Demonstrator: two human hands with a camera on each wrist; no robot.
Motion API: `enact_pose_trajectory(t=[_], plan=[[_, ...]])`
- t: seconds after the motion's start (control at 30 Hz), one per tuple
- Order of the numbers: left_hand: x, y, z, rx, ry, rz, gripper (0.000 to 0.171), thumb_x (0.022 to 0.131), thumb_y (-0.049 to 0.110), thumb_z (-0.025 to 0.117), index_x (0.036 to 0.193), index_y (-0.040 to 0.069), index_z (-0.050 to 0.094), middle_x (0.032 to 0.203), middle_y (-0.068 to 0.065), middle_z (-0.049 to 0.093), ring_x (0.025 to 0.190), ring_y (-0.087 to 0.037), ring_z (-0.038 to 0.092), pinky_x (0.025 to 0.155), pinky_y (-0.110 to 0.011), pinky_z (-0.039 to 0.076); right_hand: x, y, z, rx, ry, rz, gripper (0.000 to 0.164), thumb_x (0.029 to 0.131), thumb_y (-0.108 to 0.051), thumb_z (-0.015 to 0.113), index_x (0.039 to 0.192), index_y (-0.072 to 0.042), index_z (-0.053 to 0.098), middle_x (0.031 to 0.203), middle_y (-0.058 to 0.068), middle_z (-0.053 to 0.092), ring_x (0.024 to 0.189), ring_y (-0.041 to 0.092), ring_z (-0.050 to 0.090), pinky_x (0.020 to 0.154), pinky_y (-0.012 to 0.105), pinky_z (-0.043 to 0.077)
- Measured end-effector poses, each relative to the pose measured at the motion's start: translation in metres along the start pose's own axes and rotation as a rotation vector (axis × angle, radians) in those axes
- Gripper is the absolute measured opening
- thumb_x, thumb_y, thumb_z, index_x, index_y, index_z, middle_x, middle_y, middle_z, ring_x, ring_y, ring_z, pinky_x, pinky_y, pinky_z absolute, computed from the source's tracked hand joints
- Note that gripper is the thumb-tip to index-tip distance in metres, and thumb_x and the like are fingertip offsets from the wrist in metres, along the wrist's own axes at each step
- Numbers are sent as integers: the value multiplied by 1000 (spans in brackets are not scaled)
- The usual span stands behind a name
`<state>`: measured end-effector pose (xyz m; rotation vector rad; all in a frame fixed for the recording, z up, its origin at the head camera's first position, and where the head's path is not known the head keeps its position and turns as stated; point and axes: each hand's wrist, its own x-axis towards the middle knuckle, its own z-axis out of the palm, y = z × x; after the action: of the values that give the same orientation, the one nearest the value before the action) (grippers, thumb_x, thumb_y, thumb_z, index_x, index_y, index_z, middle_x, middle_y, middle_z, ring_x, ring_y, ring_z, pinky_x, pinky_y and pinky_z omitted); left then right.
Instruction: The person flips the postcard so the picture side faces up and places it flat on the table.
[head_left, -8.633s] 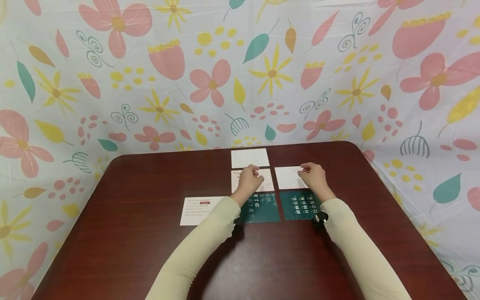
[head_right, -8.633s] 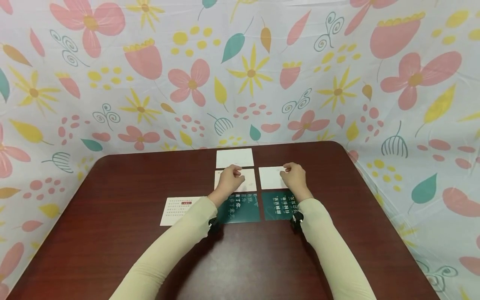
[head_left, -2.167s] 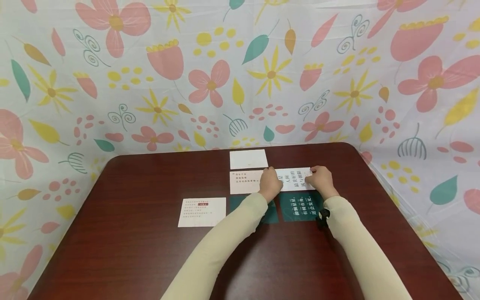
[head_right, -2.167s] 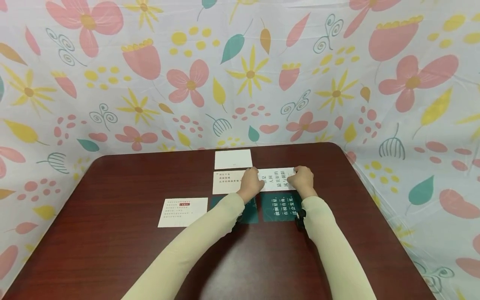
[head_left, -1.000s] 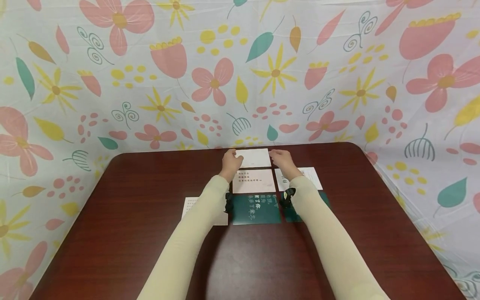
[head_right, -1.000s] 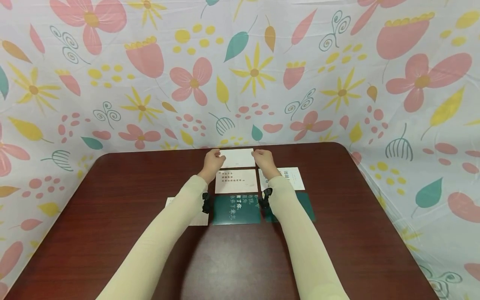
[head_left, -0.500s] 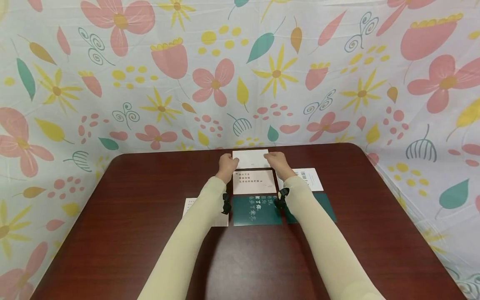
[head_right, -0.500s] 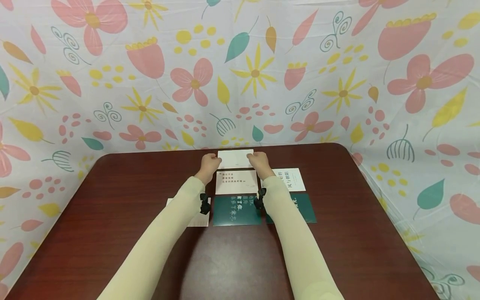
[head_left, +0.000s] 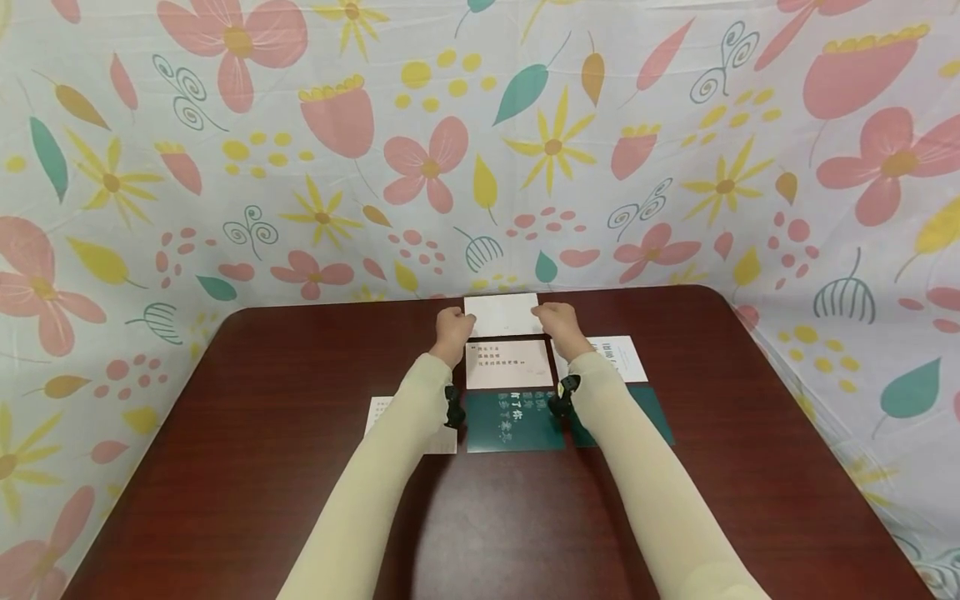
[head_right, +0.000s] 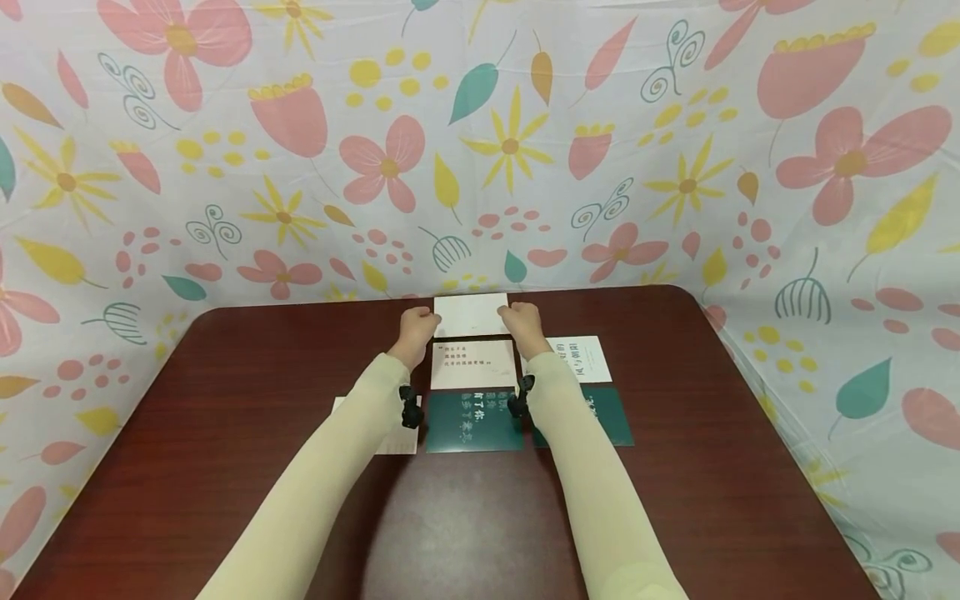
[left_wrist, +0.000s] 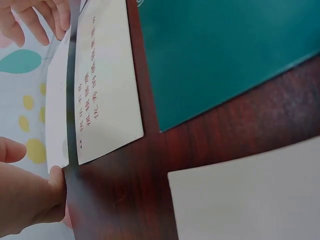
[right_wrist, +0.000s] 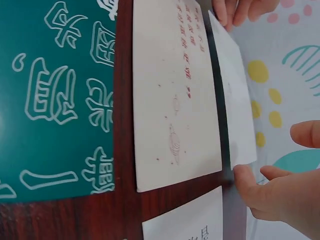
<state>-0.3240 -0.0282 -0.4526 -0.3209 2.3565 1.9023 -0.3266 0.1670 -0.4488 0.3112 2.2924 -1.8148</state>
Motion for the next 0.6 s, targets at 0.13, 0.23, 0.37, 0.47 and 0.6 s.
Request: enact_pose_trajectory(t=[0.13,0.23,0.37,0.47,0.6], plan=[[2,0,0,-26,9,7,54,97,10,49,146,-4,33,144,-21,41,133,-33,39,107,-41,36,-1,-3,-2,8,11,7,60,100,-24,47,149,2,26,154,19,25,137,37,32,112,44,29],[3,1,1,-35,13,9,53,96,10,49,145,-3,35,142,-21,43,134,-33,39,106,-42,38,-2,-5,-3,8,15,3,59,100,-24,47,149,2,27,154,19,27,137,36,33,111,44,29],[4,1,2,-35,29,27,50,96,10,49,144,-3,39,139,-19,46,131,-32,41,104,-40,40,-3,-8,-3,9,30,-1,58,100,-24,48,149,1,30,153,17,28,138,35,32,112,44,29],[3,4,3,-29,47,51,47,96,11,49,142,-2,43,139,-17,47,131,-30,42,103,-39,40,-3,-11,-3,2,36,-14,58,100,-25,47,149,0,29,154,17,27,139,34,30,112,45,27],[2,10,5,-14,91,85,44,97,14,50,138,-1,50,133,-17,52,125,-29,48,101,-38,42,-3,-14,-4,-6,33,-38,59,101,-27,46,150,-1,28,154,17,27,140,35,28,113,46,26]])
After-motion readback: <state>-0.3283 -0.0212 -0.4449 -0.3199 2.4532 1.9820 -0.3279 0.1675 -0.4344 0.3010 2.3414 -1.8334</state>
